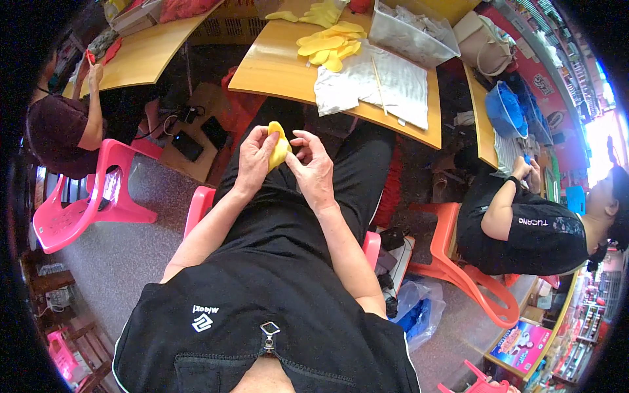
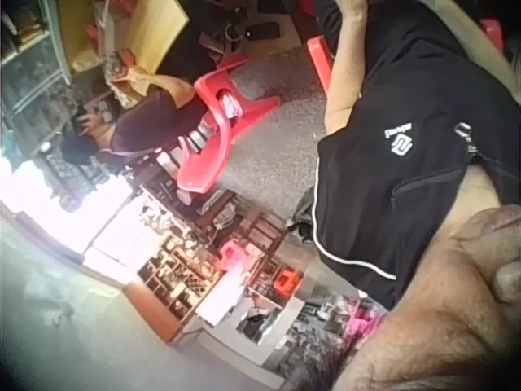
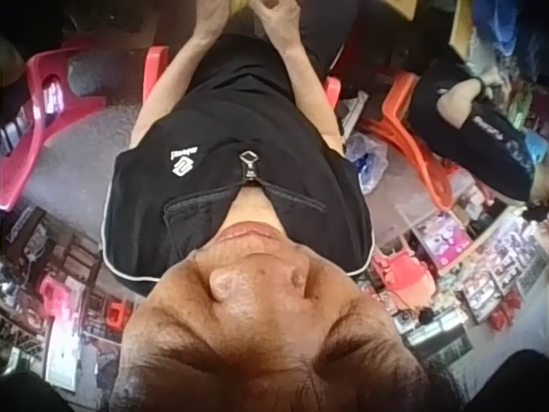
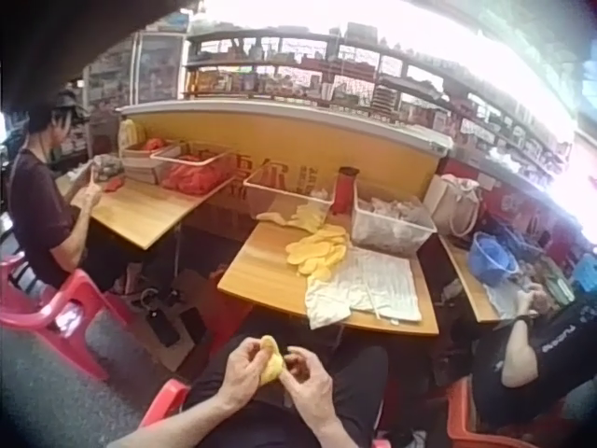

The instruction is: Assembling leather petals onto a wooden stick to create artificial flowers.

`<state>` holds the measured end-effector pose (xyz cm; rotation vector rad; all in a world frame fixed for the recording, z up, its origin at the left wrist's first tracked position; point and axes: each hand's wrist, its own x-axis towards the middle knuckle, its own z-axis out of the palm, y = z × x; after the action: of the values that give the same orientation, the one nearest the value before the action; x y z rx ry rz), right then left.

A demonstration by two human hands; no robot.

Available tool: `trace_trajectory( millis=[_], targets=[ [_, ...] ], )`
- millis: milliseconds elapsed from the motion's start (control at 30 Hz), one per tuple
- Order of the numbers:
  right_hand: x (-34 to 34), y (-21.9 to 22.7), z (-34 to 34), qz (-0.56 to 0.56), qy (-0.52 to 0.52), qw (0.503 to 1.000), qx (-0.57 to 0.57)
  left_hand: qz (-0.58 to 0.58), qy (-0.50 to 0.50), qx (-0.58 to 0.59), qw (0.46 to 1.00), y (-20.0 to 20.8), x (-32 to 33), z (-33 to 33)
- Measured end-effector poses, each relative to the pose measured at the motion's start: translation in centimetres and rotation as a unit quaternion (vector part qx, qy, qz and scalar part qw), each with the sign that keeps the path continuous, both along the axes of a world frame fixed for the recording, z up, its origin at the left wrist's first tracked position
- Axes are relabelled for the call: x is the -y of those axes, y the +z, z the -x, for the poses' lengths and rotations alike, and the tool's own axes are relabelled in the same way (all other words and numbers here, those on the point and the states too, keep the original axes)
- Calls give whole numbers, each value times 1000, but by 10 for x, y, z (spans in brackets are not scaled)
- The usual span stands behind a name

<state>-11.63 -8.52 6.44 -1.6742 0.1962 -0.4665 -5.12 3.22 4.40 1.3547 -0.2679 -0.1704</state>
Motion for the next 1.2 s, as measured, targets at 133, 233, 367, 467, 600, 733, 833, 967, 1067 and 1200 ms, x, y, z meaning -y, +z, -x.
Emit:
trace_trajectory(
  millis=[133, 233, 367, 467, 600, 733, 833, 967, 1067, 1200],
  targets=[
    [4, 7, -3, 169, -27, 985, 13, -66, 8, 42, 997, -10, 1, -3],
    [21, 14, -14, 156, 15, 988, -17, -70, 57, 55, 994, -12, -4, -7],
    [119, 10, -63, 220, -170, 960, 32, 37, 43, -101, 993, 1, -24, -29],
    [203, -15, -108, 377, -235, 893, -77, 142, -9, -154, 978, 5, -19, -38],
    [236, -34, -139, 474, -167, 825, -257, 100, -65, -204, 972, 24, -22, -42],
    [254, -35, -133, 457, -218, 844, -177, -22, -126, -130, 983, 43, -25, -50],
    [213, -16, -112, 302, -205, 927, -85, -81, -83, -72, 991, 33, -38, -60],
    [104, 33, -56, 11, 38, 997, -64, -22, -58, -87, 994, 38, -54, -67],
    [63, 44, -17, -12, 122, 987, -101, 76, -80, -165, 980, 41, -67, -78],
    [37, 47, 9, -3, 128, 985, -116, 158, -2, -205, 966, 51, -73, -65]
  ],
)
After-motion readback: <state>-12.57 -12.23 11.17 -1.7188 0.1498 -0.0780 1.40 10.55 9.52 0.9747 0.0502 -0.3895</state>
